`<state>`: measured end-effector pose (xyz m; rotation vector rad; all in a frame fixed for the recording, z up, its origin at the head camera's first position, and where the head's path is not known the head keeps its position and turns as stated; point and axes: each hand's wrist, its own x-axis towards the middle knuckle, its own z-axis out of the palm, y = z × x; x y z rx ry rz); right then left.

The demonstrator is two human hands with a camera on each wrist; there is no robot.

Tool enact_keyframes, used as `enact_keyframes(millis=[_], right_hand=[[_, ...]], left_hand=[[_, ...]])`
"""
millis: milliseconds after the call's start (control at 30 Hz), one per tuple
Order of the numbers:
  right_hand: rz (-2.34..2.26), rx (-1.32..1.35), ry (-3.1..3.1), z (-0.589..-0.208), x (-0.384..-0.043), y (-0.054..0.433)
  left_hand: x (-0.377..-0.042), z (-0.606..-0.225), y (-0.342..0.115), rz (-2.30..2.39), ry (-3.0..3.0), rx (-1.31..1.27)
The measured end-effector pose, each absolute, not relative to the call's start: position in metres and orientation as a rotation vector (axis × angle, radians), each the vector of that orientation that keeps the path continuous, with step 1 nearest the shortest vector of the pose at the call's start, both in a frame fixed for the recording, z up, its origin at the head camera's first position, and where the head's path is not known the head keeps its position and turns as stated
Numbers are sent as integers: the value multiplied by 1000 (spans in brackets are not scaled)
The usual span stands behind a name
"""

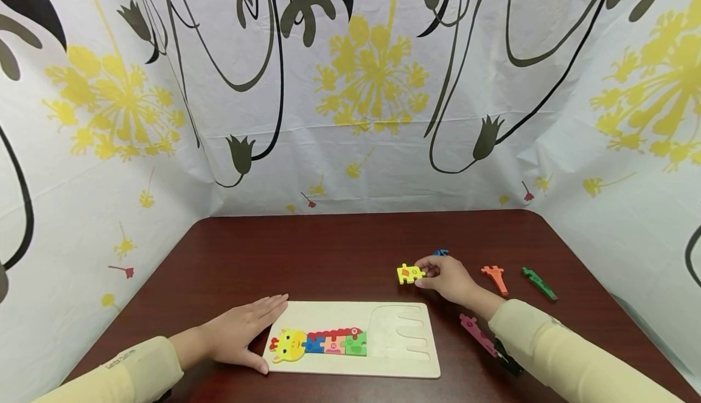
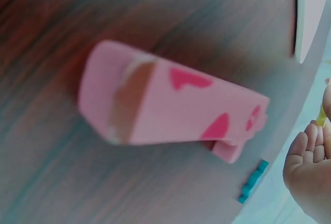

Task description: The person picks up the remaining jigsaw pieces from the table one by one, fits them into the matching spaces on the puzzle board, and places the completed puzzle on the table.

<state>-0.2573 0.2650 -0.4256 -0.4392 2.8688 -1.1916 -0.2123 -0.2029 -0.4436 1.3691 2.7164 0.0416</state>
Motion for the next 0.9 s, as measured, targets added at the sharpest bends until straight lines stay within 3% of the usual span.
enact_keyframes(millis=[900], right_hand=[[-1245,-862,2575,-413,-248,247]], left_hand=[[-213,-443,-205,44,2712,1345]])
